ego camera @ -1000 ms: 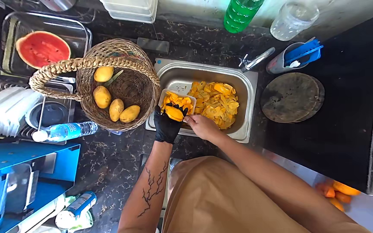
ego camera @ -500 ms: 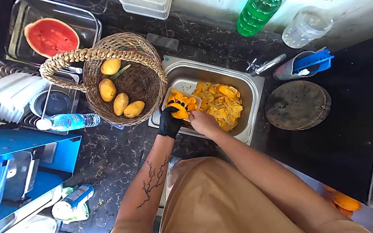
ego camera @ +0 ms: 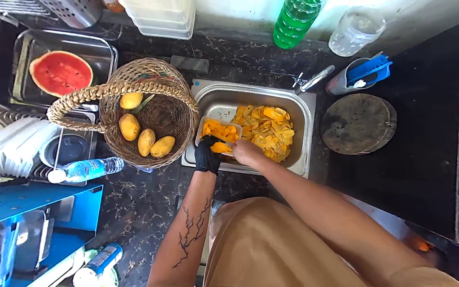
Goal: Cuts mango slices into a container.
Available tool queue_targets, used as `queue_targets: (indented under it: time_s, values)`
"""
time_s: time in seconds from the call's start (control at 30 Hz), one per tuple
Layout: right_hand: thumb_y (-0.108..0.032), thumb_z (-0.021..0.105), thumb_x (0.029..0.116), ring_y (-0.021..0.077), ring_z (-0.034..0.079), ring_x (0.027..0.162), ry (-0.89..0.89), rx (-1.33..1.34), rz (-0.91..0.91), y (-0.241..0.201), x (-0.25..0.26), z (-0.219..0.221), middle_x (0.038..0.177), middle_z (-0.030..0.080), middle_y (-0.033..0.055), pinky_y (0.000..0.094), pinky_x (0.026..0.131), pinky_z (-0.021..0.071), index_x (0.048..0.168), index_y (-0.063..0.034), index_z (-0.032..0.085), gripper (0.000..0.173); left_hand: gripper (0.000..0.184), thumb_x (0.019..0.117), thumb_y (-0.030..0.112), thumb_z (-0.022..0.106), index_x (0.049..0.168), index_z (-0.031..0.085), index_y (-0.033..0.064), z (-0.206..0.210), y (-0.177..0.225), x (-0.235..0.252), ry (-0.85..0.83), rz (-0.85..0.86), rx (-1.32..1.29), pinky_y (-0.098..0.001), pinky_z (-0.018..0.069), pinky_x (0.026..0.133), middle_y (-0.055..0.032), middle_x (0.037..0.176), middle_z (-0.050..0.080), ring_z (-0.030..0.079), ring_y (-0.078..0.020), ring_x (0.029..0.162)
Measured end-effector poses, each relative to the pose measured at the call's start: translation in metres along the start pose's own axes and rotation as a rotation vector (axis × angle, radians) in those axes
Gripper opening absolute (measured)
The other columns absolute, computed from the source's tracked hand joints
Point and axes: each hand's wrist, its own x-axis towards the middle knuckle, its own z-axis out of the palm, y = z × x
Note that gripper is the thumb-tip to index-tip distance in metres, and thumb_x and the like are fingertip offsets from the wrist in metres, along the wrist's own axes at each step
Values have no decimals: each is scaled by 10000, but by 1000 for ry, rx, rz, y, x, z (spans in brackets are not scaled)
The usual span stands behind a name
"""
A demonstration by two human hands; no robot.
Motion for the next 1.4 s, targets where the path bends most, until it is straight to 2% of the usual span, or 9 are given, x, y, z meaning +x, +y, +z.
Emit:
queue_targets:
  time_s: [0.17, 0.27, 0.43, 0.6, 0.73, 0.97, 1.1, 1.2, 1.4]
  values:
    - [-539, 302, 1094, 335, 670, 932, 33, 70, -64, 26, -37, -24, 932, 675, 154, 591, 788, 508, 992, -88, 676, 594, 382, 940, -9, 477, 1317, 490, 51, -3, 11, 5, 10, -23, -77, -502, 560, 828, -143, 1145, 627, 652, -258, 961]
    - [-526, 307, 1096, 307, 664, 1006, -93, 50, -65, 32, -50, -24, 1019, 691, 134, 583, 850, 501, 1097, -112, 704, 574, 414, 970, 3, 508, 1379, 462, 44, 3, 13, 6, 35, -10, -79, -483, 565, 833, -164, 1212, 611, 653, -267, 980]
    - [-506, 261, 1105, 323, 679, 1049, 5, 9, 34, 43, -48, -19, 1046, 702, 148, 579, 850, 514, 1087, -103, 672, 575, 341, 967, 10, 481, 1305, 496, 45, 4, 14, 3, 43, -24, -26, -471, 556, 788, -132, 1080, 622, 642, -241, 899]
    - [-561, 360, 1079, 260, 647, 894, 46, 242, -189, 51, -45, -14, 905, 656, 99, 529, 802, 503, 1019, -111, 695, 564, 307, 1044, 233, 531, 1286, 604, 58, -8, 13, -1, -3, 3, 165, -438, 577, 762, -146, 1075, 674, 672, -248, 893]
    - [-527, 408, 1074, 170, 667, 1150, 111, 148, -494, 38, -47, 0, 1201, 726, -4, 495, 999, 521, 1261, -256, 720, 454, 275, 1071, 229, 508, 1296, 601, 101, -17, 3, -6, -124, 56, 365, -253, 530, 611, -47, 929, 647, 596, -89, 693]
    - [-498, 459, 1060, 187, 682, 960, 366, 5, -684, 37, -35, 14, 960, 723, 13, 441, 879, 545, 1221, -247, 748, 415, 200, 1091, 224, 442, 1096, 609, 113, 4, 30, -57, -98, -82, -11, -193, 429, 460, 10, 726, 540, 493, -60, 530]
    - [-486, 462, 1063, 153, 663, 845, 370, 54, -682, 30, -47, 10, 913, 703, -6, 407, 781, 548, 1222, -255, 750, 403, 213, 1095, 257, 442, 1085, 601, 116, -9, 22, -45, -176, -13, -25, -202, 462, 477, 17, 728, 562, 534, -60, 552]
    - [-494, 459, 1062, 157, 679, 934, 294, 13, -670, 27, -48, 7, 963, 717, -3, 428, 837, 547, 1228, -255, 745, 408, 239, 1108, 245, 389, 1126, 599, 133, 0, 33, -58, -185, -63, 17, -176, 447, 491, 35, 726, 539, 508, -40, 548]
    - [-515, 448, 1060, 135, 654, 853, 458, 17, -715, 35, -44, 15, 886, 690, -31, 387, 792, 540, 1213, -280, 749, 412, 265, 1095, 331, 433, 1126, 613, 138, -23, 13, -25, -289, -8, -56, -208, 451, 448, 16, 672, 517, 489, -69, 494]
